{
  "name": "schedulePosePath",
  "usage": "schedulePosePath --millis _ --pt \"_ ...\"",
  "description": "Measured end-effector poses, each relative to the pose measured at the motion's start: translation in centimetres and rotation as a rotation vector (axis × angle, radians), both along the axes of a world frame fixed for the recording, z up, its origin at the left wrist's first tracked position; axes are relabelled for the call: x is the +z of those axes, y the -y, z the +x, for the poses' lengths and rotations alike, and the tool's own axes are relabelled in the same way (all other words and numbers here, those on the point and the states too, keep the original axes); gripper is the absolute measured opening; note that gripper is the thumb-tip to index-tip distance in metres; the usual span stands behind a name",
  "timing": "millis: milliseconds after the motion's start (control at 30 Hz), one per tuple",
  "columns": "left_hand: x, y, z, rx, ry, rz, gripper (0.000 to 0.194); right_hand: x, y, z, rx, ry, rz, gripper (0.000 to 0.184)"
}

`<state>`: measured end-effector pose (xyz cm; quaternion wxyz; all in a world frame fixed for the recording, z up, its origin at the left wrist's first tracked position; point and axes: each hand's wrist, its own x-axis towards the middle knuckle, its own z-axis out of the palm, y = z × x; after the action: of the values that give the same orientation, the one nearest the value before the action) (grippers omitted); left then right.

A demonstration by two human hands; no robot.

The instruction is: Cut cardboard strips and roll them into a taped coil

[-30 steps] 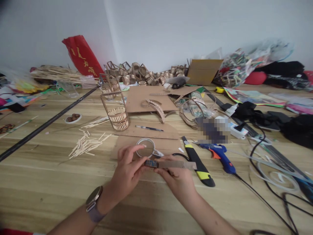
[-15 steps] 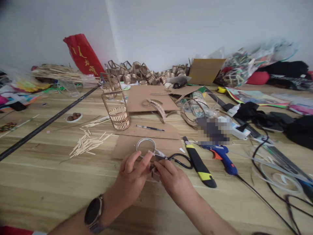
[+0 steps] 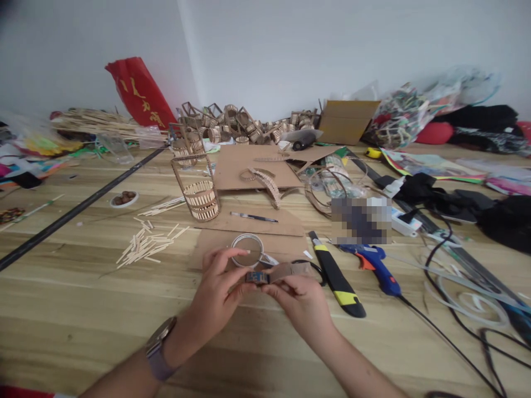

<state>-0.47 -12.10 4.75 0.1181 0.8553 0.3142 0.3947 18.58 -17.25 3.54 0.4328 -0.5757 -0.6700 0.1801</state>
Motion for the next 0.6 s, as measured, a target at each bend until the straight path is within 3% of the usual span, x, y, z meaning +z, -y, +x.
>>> schedulePosePath --millis 200,467,600 --pt "-0.5 -0.1 0.2 0.084 -0.155 0.155 0.015 0.7 -0.3 0.3 0.03 0.131 0.212 0.016" --pt "-2.5 1.0 0.5 0.13 -0.359 0.353 0.023 -0.5 0.0 -0.1 0.122 0.444 0.342 0.025" --pt "-1.9 1.2 0.6 0.139 -0.319 0.349 0.022 -0.2 0.1 -0.3 0.13 0.428 0.357 0.028"
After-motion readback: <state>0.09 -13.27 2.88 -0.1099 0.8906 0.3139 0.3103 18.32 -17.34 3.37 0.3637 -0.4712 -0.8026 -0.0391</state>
